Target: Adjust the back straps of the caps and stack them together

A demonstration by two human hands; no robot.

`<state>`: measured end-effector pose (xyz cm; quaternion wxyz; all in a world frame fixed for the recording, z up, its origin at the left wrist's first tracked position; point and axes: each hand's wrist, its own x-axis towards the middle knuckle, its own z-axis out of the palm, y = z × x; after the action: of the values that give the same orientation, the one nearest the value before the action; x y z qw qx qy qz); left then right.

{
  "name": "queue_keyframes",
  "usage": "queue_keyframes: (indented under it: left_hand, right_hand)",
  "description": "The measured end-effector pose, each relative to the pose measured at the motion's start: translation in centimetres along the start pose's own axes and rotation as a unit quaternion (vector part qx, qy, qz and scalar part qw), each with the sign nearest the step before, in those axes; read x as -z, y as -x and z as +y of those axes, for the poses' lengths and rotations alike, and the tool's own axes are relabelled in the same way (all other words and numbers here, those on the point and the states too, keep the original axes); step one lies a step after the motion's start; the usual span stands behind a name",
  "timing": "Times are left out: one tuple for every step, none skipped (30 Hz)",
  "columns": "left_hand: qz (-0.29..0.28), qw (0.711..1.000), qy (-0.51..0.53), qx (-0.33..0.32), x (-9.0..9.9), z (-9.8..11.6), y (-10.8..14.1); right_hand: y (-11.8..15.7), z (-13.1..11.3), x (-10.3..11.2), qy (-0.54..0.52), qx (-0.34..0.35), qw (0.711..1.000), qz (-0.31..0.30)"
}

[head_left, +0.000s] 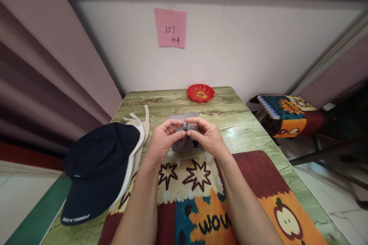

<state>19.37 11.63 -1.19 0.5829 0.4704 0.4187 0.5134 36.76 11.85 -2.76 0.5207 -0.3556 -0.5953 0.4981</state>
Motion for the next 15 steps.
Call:
queue_keyframes:
  left_hand:
    - [-0.004, 1.0, 0.004, -0.001, 0.0, 0.0, 0.0]
    - [-0.006, 1.0, 0.008, -0.003, -0.1, 0.0, 0.0]
    - [-0.004, 1.0, 0.011, -0.006, -0.1, 0.0, 0.0]
    - [0.0, 1.0, 0.013, -0.008, -0.2, -0.1, 0.0]
    - [0.004, 1.0, 0.014, -0.01, -0.4, -0.1, -0.1]
    - [0.008, 1.0, 0.016, -0.012, -0.5, -0.1, -0.1]
    - [0.012, 1.0, 0.019, -0.014, -0.7, -0.1, -0.1]
    - [0.016, 1.0, 0.023, -0.015, -0.9, -0.2, -0.1]
    - [0.02, 0.999, 0.026, -0.014, -1.1, -0.1, 0.0]
    - [0.025, 0.999, 0.03, -0.012, -1.3, -0.1, 0.0]
    - [0.03, 0.999, 0.034, -0.011, -1.5, -0.1, 0.0]
    - [0.034, 0.999, 0.038, -0.009, -1.6, -0.1, 0.0]
    - [0.036, 0.998, 0.042, -0.008, -1.7, -0.1, 0.1]
    - [0.036, 0.998, 0.045, -0.008, -1.8, -0.1, 0.0]
    - [0.034, 0.998, 0.047, -0.007, -1.8, -0.1, 0.0]
  right_hand:
    - [0.0, 0.0, 0.0, 0.012, 0.002, 1.0, 0.013]
    - [0.0, 0.1, 0.0, 0.025, 0.005, 0.999, 0.024]
    - [-0.1, 0.1, 0.0, 0.038, 0.008, 0.999, 0.032]
    - [-0.1, 0.1, 0.0, 0.049, 0.011, 0.998, 0.037]
    - [0.0, 0.0, -0.1, 0.059, 0.013, 0.997, 0.041]
    - [0.0, 0.0, -0.2, 0.069, 0.016, 0.996, 0.044]
    - [0.0, -0.1, -0.3, 0.082, 0.021, 0.995, 0.05]
    - [0.0, -0.2, -0.4, 0.097, 0.028, 0.993, 0.057]
    - [0.1, -0.2, -0.4, 0.114, 0.035, 0.991, 0.065]
    - [0.1, -0.4, -0.5, 0.131, 0.043, 0.988, 0.072]
    - [0.1, -0.5, -0.5, 0.145, 0.05, 0.985, 0.077]
    - [0.1, -0.6, -0.6, 0.155, 0.056, 0.983, 0.081]
    - [0.1, -0.7, -0.6, 0.162, 0.061, 0.981, 0.085]
    - [0.1, -0.8, -0.6, 0.166, 0.064, 0.98, 0.088]
    - [0.1, -0.9, -0.7, 0.168, 0.066, 0.979, 0.091]
